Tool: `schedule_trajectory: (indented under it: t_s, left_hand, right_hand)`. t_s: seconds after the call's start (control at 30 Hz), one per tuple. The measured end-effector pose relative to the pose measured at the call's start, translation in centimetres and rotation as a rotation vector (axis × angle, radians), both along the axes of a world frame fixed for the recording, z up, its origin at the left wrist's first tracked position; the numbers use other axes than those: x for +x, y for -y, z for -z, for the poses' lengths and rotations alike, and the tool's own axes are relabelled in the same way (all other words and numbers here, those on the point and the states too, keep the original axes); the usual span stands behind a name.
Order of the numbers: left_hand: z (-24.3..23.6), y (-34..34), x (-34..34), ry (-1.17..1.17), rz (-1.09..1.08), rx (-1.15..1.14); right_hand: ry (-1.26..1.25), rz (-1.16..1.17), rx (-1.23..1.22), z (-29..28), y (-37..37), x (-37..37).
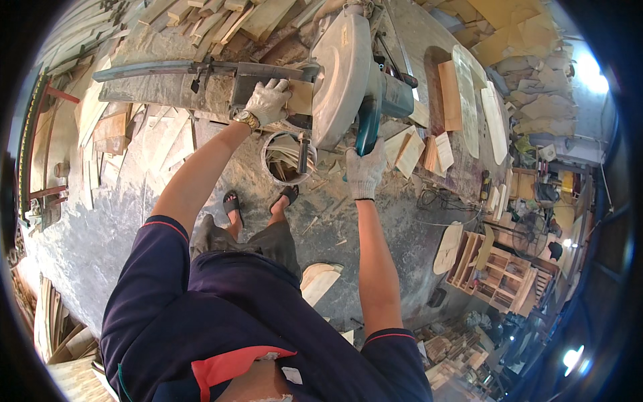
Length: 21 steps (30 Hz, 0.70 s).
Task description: The person marks small wooden pieces with a pen, then uses a miter saw to cut them into smaller segments. They repeatedly position the wood, lower the saw blade, and remove the cut pieces, stacking them on the workbench.
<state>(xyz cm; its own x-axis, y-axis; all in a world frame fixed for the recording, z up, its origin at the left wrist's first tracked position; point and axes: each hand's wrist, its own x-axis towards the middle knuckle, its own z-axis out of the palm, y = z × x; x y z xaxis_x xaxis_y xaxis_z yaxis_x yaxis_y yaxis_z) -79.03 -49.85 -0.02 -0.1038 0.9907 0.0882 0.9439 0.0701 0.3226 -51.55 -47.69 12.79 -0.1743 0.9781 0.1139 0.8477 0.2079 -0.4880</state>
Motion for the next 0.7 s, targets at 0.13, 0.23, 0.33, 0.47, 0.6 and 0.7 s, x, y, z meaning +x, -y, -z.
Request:
schedule_trajectory:
  t_s: [0.13,0.23,0.33,0.47,0.6,0.7]
  left_hand:
    - [0.2,0.0,0.0,0.007,-0.001,0.045]
    - [0.1,0.0,0.1,0.007,-0.006,0.03]
    - [-0.2,0.0,0.1,0.016,0.001,-0.026]
    - [-0.6,0.1,0.2,0.023,0.003,-0.028]
    - [-0.9,0.0,0.1,0.019,0.005,-0.066]
    - [-1.0,0.0,0.1,0.031,0.008,-0.08]
  right_hand:
    - [-0.026,0.038,-0.036,-0.2,0.4,-0.3]
    - [-0.059,0.029,-0.062,-0.1,0.5,-0.4]
    - [-0.048,0.023,-0.034,0.4,0.5,-0.2]
    - [-0.066,0.013,-0.058,1.4,0.1,0.4]
    - [-0.14,0.007,-0.092,2.7,-0.4,0.9]
    - [-0.149,0.017,-0.066,3.4,-0.6,0.9]
